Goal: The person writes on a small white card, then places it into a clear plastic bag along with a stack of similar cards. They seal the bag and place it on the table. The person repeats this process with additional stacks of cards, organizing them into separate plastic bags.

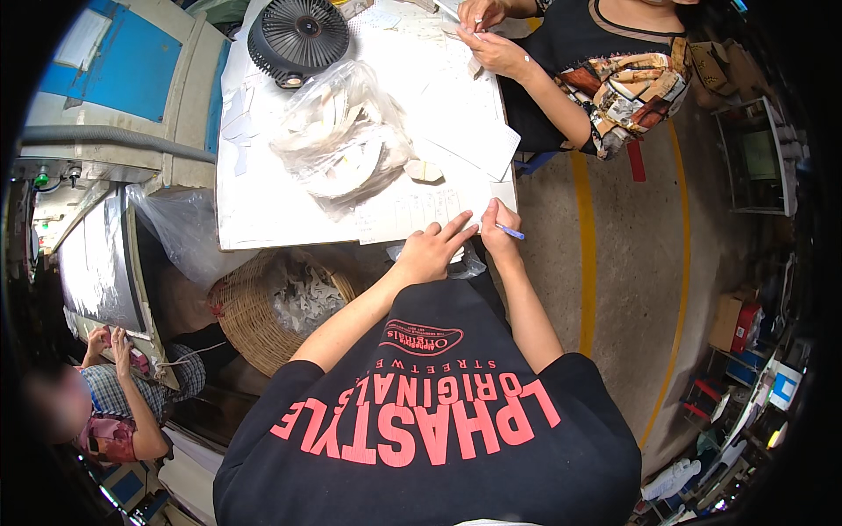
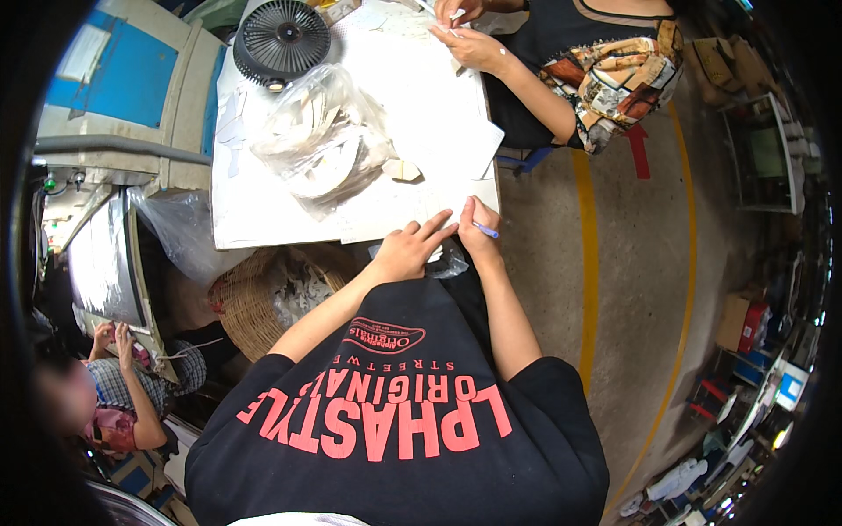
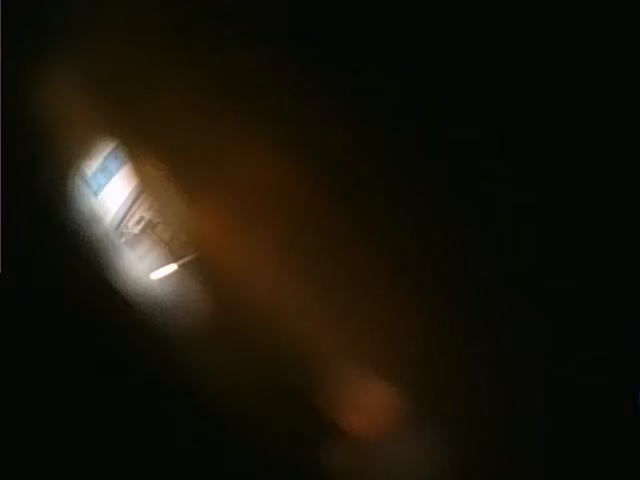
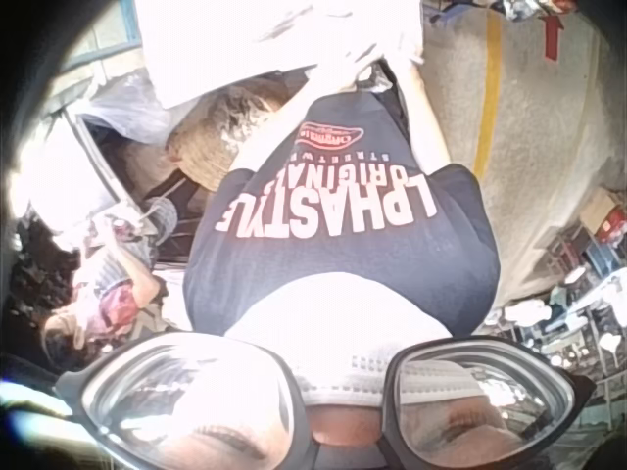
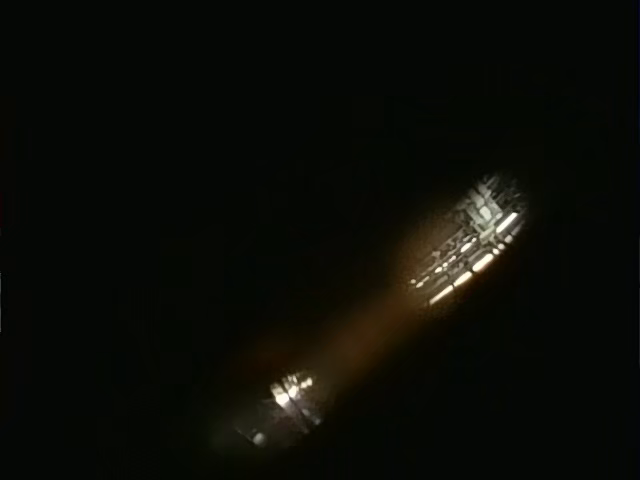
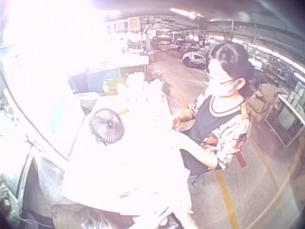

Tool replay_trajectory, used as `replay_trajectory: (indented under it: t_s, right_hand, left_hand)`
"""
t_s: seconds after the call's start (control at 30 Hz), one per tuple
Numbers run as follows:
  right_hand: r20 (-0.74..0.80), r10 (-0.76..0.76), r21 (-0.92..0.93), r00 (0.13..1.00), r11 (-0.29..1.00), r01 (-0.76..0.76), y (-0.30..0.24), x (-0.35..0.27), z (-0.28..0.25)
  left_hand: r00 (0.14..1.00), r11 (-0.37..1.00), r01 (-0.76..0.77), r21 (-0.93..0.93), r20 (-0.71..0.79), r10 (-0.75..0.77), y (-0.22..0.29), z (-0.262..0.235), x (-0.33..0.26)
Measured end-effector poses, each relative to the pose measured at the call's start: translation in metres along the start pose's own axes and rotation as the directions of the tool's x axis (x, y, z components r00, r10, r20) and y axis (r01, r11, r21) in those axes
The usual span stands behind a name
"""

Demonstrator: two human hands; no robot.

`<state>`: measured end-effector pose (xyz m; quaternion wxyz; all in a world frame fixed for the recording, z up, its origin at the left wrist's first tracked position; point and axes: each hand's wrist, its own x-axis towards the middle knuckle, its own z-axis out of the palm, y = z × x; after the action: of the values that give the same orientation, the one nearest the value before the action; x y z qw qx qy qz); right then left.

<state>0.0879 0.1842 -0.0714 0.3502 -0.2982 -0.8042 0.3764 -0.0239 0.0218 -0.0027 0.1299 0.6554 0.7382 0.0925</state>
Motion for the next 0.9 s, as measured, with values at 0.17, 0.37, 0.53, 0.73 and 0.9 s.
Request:
replay_trajectory:
  t_s: [0.17,0.37,0.53,0.73,0.9]
  right_hand:
    - [0.010,0.025,-0.033,1.000,0.999,-0.024,0.000,0.001,0.000]
    - [-0.040,0.095,0.082,0.995,0.992,-0.092,-0.003,0.003,-0.004]
    - [-0.054,0.118,0.021,0.992,0.993,-0.117,-0.006,0.008,-0.013]
    - [-0.022,0.080,0.055,0.997,0.995,-0.079,0.003,0.004,-0.015]
    - [-0.001,0.084,-0.006,0.996,0.996,-0.084,0.008,0.001,-0.012]
  left_hand:
    - [1.000,1.000,0.000,-0.002,0.009,0.000,0.000,0.000,0.001]
    - [1.000,1.000,-0.001,-0.007,0.011,0.001,0.002,0.000,0.002]
    - [1.000,1.000,-0.002,-0.009,0.009,0.002,0.001,0.000,0.002]
    - [1.000,1.000,0.007,-0.027,0.010,-0.007,0.002,0.002,0.002]
    - [1.000,0.999,0.011,-0.034,0.014,-0.011,0.004,0.002,0.002]
